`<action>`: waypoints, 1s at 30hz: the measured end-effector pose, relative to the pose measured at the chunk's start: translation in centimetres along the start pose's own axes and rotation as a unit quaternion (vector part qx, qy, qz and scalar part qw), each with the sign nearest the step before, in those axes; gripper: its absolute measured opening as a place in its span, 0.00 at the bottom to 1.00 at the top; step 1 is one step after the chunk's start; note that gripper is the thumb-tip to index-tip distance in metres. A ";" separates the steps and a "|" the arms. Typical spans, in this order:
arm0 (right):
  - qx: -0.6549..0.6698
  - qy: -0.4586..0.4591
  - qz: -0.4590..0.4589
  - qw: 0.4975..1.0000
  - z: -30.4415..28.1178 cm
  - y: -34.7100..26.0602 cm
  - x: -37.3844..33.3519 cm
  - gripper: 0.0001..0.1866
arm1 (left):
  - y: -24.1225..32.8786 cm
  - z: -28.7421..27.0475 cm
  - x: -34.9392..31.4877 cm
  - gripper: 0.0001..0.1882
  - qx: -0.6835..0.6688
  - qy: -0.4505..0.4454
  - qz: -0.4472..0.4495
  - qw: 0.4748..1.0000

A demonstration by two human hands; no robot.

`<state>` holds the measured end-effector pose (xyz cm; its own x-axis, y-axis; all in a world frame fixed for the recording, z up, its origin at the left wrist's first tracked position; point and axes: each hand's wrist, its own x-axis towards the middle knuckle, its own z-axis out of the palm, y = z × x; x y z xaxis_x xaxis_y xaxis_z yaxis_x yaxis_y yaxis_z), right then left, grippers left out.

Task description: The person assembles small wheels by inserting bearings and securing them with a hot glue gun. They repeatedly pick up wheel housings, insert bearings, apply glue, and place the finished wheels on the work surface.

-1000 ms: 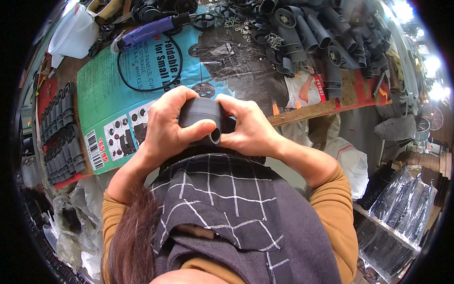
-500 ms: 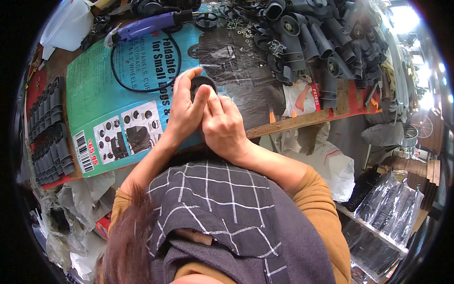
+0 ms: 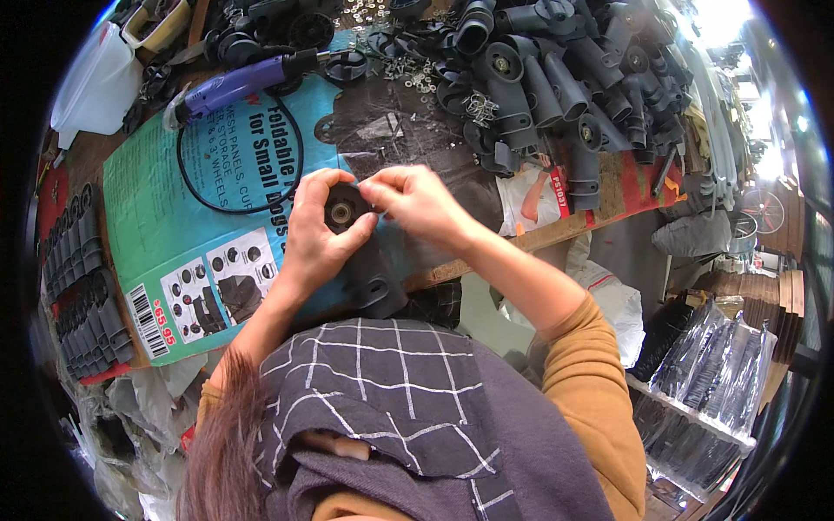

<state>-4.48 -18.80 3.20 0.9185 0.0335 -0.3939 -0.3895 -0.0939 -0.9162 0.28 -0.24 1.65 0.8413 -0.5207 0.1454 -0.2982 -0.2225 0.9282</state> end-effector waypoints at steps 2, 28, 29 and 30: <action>-0.181 0.203 -0.152 0.950 -2.1 -1.0 2.5 0.08 | 0.2 0.0 -0.1 0.26 -0.018 0.005 -0.004 1.000; -0.344 0.141 -0.249 0.895 3.0 -2.5 0.2 0.04 | -0.9 1.0 0.3 0.32 -0.023 0.054 0.016 0.998; -0.344 0.142 -0.250 0.894 3.2 -2.4 0.3 0.03 | -0.8 1.0 0.3 0.32 -0.024 0.054 0.017 0.998; -0.342 0.155 -0.250 0.893 3.2 -2.4 0.3 0.03 | -0.8 1.0 0.3 0.31 -0.024 0.057 0.021 0.998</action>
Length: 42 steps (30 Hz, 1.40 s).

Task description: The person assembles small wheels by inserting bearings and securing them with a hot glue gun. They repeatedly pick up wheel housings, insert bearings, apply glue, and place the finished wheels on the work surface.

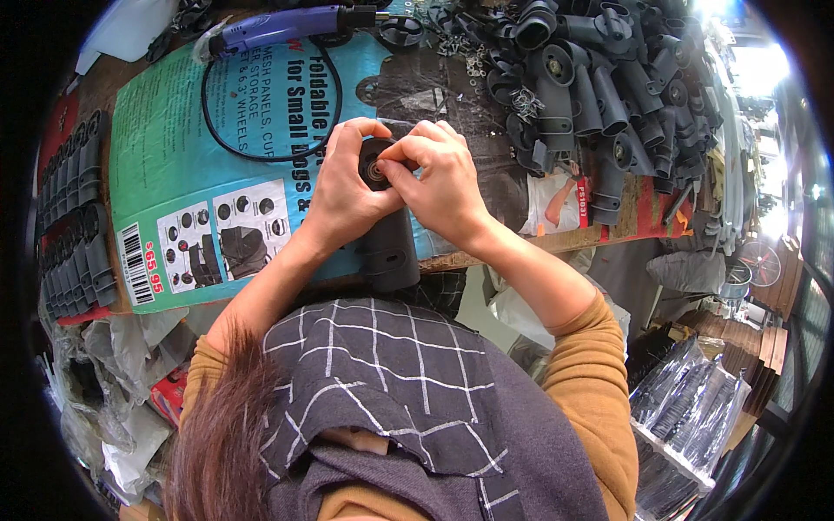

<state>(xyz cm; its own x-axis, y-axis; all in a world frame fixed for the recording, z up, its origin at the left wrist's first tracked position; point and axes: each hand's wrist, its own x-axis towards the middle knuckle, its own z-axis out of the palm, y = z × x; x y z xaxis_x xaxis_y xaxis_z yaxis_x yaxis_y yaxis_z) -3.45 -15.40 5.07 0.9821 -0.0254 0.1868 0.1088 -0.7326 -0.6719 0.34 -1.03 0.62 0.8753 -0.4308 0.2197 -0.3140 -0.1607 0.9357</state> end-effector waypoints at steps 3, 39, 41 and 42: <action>0.019 -0.040 0.035 0.998 -0.8 -0.1 0.2 0.03 | 0.1 -0.1 0.0 0.31 0.006 -0.005 -0.017 1.000; -0.336 -0.078 -0.234 0.909 10.2 -2.4 21.5 0.23 | 0.0 0.1 -0.8 0.07 0.008 0.021 0.078 0.997; -0.358 -0.090 -0.218 0.904 10.5 -2.8 22.3 0.20 | -0.1 0.0 -0.8 0.07 0.009 0.021 0.082 0.996; -0.361 -0.107 -0.184 0.908 9.6 -3.0 22.3 0.22 | -0.1 0.0 -0.7 0.07 0.004 0.024 0.081 0.996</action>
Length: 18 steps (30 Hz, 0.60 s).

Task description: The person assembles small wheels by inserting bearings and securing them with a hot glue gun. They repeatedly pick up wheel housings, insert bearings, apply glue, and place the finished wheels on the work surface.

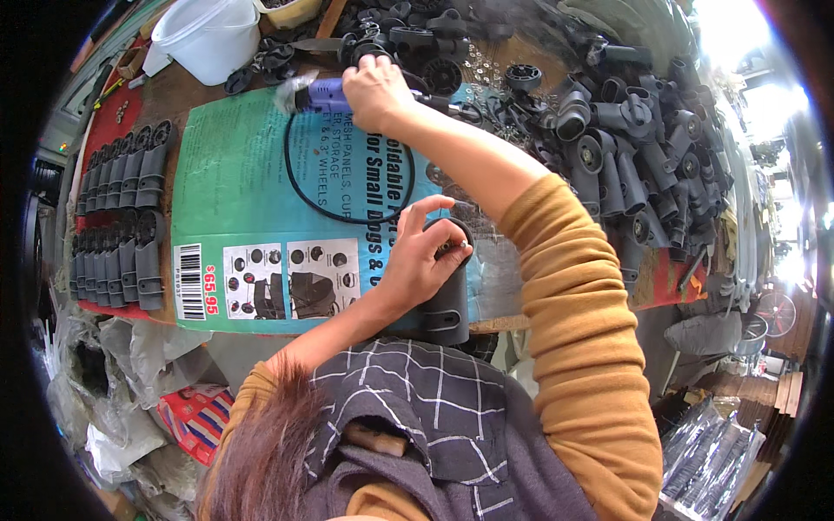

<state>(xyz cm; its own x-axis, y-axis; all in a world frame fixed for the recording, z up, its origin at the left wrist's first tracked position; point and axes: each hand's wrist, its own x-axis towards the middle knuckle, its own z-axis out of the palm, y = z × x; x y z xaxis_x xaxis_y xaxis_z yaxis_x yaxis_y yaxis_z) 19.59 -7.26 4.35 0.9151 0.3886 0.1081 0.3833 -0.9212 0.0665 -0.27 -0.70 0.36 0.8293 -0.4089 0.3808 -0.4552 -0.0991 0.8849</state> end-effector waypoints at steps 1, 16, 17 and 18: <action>0.034 0.011 0.021 0.999 -1.1 0.3 -0.8 0.28 | -0.1 0.0 0.0 0.07 -0.006 -0.003 -0.002 1.000; 0.586 0.389 0.181 0.687 -6.7 1.6 -21.5 0.18 | -0.7 0.5 0.2 0.09 -0.038 0.019 0.032 0.999; 0.619 0.416 0.125 0.655 -7.6 1.7 -21.8 0.24 | -0.7 0.6 0.1 0.09 -0.039 0.017 0.022 0.999; 0.628 0.419 0.107 0.647 -8.7 1.8 -22.2 0.31 | -0.7 0.7 0.1 0.09 -0.037 0.022 0.021 0.999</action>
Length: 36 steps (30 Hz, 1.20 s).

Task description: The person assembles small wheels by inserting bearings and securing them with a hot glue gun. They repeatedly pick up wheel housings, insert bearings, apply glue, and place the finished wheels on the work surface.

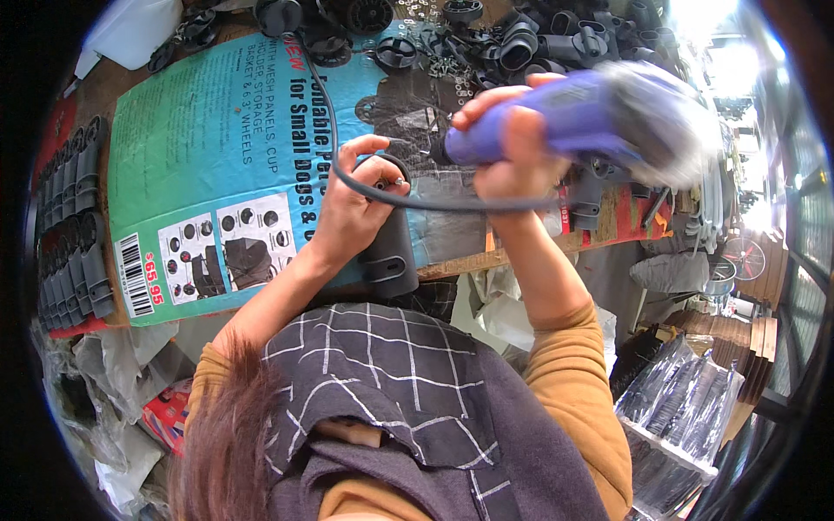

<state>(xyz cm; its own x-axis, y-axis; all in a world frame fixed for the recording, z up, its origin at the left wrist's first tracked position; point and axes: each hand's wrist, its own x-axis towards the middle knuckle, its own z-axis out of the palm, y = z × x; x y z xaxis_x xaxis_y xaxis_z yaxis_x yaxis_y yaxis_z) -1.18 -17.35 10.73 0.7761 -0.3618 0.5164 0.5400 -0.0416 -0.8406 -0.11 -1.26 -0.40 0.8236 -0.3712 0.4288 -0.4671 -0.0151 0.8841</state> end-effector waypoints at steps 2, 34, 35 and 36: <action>0.175 0.005 0.043 0.984 -0.2 -2.4 -0.5 0.36 | -0.1 0.1 -0.1 0.09 0.012 0.002 0.001 1.000; 0.081 -0.128 0.013 0.988 1.7 -4.1 -2.4 0.46 | 0.1 0.0 -0.3 0.12 -0.039 0.002 -0.053 0.998; 0.066 -0.122 0.016 0.990 1.8 -4.1 -2.5 0.46 | 0.1 0.0 -0.3 0.12 -0.031 0.006 -0.047 0.998; 0.059 -0.129 0.010 0.990 1.9 -4.1 -2.5 0.46 | 0.1 -0.1 -0.3 0.12 -0.019 0.000 -0.050 0.999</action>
<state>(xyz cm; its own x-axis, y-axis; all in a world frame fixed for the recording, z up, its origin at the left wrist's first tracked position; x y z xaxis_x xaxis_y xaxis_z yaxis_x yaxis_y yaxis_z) -4.73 -14.54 13.15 0.8368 -0.1101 0.5363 0.5452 0.0775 -0.8347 -0.34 -1.07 -0.41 0.8655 -0.3692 0.3385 -0.3702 -0.0162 0.9288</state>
